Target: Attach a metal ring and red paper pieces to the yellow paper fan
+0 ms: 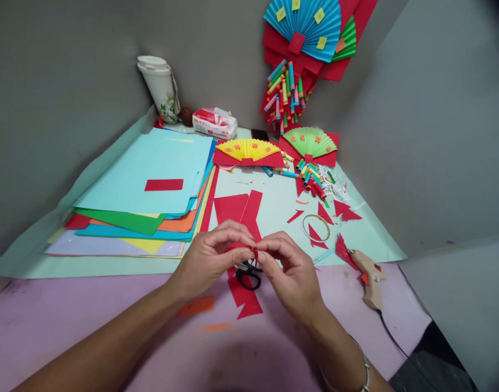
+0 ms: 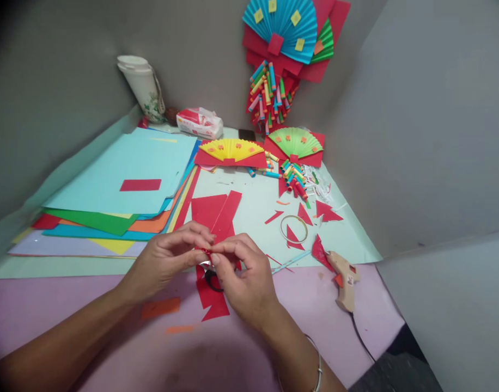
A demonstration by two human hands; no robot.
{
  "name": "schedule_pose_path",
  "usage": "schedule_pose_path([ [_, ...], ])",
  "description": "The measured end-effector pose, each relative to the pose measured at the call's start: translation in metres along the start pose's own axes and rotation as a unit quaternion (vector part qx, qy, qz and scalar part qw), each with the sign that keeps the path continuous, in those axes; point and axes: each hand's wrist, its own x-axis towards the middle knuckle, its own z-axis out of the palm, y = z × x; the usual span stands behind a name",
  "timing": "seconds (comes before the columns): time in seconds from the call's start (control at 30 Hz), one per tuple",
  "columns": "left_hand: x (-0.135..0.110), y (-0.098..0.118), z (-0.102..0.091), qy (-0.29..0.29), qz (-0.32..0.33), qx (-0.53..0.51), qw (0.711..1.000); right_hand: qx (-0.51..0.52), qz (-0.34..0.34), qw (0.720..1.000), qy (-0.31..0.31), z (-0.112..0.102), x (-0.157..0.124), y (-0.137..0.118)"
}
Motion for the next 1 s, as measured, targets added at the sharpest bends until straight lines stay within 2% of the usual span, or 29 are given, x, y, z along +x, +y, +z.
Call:
schedule_pose_path([
  [0.27, -0.002, -0.003, 0.0, -0.004, -0.038, -0.014, 0.999, -0.071, -0.067, 0.995, 0.024, 0.001, -0.001, 0.002],
  [0.47, -0.007, -0.004, 0.011, 0.023, -0.002, 0.032, 0.999, -0.156, -0.14, 0.975, 0.081, 0.005, 0.0, 0.008],
  [0.6, -0.011, -0.006, 0.019, 0.081, 0.031, 0.095, 0.992, -0.207, -0.183, 0.956, 0.094, 0.009, 0.0, 0.011],
  [0.7, -0.012, -0.005, 0.02, 0.117, 0.042, 0.155, 0.98, -0.23, -0.194, 0.949, 0.096, 0.012, -0.001, 0.012],
  [0.87, -0.011, 0.0, 0.019, 0.112, 0.078, 0.221, 0.966, -0.254, -0.2, 0.941, 0.097, 0.012, -0.002, 0.013],
  [1.0, -0.01, 0.001, 0.021, 0.124, 0.066, 0.248, 0.959, -0.281, -0.206, 0.933, 0.093, 0.012, -0.002, 0.013],
])
